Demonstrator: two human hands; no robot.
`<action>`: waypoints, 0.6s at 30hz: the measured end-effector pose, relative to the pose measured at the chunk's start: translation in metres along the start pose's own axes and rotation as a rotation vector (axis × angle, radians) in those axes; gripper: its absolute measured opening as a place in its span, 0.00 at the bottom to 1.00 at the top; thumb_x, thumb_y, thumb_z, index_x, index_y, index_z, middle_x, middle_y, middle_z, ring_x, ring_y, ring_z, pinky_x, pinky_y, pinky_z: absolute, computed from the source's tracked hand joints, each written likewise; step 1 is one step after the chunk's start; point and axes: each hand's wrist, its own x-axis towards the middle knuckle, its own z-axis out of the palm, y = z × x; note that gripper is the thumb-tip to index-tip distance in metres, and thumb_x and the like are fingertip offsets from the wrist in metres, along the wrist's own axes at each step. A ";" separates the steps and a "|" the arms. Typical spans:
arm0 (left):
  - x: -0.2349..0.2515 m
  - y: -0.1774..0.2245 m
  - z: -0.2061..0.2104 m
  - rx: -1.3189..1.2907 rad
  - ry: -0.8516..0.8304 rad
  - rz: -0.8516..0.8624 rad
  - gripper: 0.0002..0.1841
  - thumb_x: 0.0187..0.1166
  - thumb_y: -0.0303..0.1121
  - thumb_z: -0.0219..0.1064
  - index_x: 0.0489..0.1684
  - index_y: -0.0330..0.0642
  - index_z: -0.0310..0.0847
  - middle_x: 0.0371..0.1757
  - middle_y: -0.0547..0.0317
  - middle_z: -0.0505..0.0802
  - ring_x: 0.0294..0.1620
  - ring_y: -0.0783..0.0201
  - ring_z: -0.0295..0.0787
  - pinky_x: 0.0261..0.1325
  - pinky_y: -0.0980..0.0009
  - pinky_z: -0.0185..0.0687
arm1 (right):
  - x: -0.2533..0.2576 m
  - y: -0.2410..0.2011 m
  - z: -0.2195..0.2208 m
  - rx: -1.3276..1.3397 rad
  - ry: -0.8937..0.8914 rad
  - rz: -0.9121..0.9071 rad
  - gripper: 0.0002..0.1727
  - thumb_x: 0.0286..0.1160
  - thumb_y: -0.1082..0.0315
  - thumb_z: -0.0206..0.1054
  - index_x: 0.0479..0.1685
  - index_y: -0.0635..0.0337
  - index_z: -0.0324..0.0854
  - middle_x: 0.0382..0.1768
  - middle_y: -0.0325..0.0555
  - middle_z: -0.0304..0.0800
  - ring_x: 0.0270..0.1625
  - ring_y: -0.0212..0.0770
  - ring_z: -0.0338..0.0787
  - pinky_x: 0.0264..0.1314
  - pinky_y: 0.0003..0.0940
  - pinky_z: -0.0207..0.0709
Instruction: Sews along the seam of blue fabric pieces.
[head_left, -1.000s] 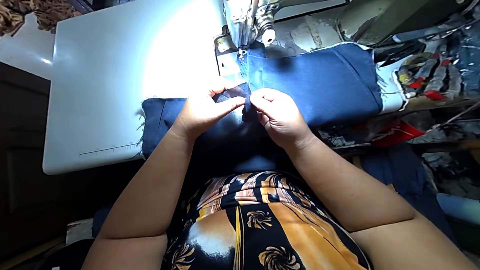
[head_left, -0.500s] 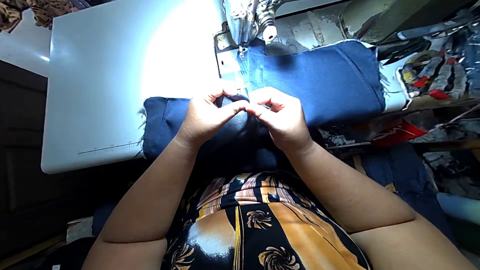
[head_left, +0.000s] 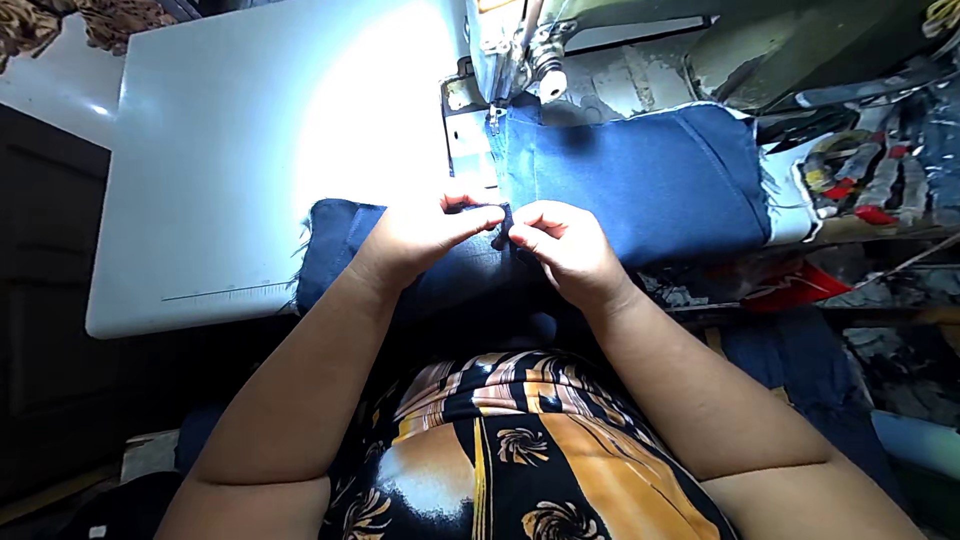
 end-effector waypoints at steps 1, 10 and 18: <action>0.000 -0.001 0.000 0.001 0.010 -0.003 0.05 0.79 0.28 0.69 0.37 0.43 0.92 0.41 0.67 0.94 0.44 0.77 0.89 0.51 0.79 0.85 | 0.000 0.000 0.000 0.003 -0.003 -0.001 0.05 0.76 0.76 0.66 0.36 0.59 0.86 0.33 0.32 0.88 0.37 0.22 0.86 0.43 0.19 0.82; 0.001 -0.003 0.002 0.007 0.041 -0.030 0.05 0.78 0.29 0.70 0.32 0.45 0.90 0.35 0.68 0.94 0.38 0.77 0.88 0.46 0.79 0.85 | 0.000 0.005 0.002 0.048 -0.006 0.023 0.05 0.75 0.77 0.66 0.36 0.58 0.86 0.32 0.31 0.88 0.35 0.21 0.85 0.42 0.19 0.81; 0.001 -0.009 0.001 0.154 0.134 0.000 0.04 0.78 0.32 0.71 0.36 0.45 0.92 0.38 0.69 0.94 0.41 0.78 0.90 0.48 0.78 0.87 | 0.053 -0.007 -0.037 -1.028 -0.107 -0.233 0.18 0.87 0.68 0.54 0.56 0.59 0.92 0.54 0.53 0.94 0.63 0.47 0.88 0.70 0.40 0.74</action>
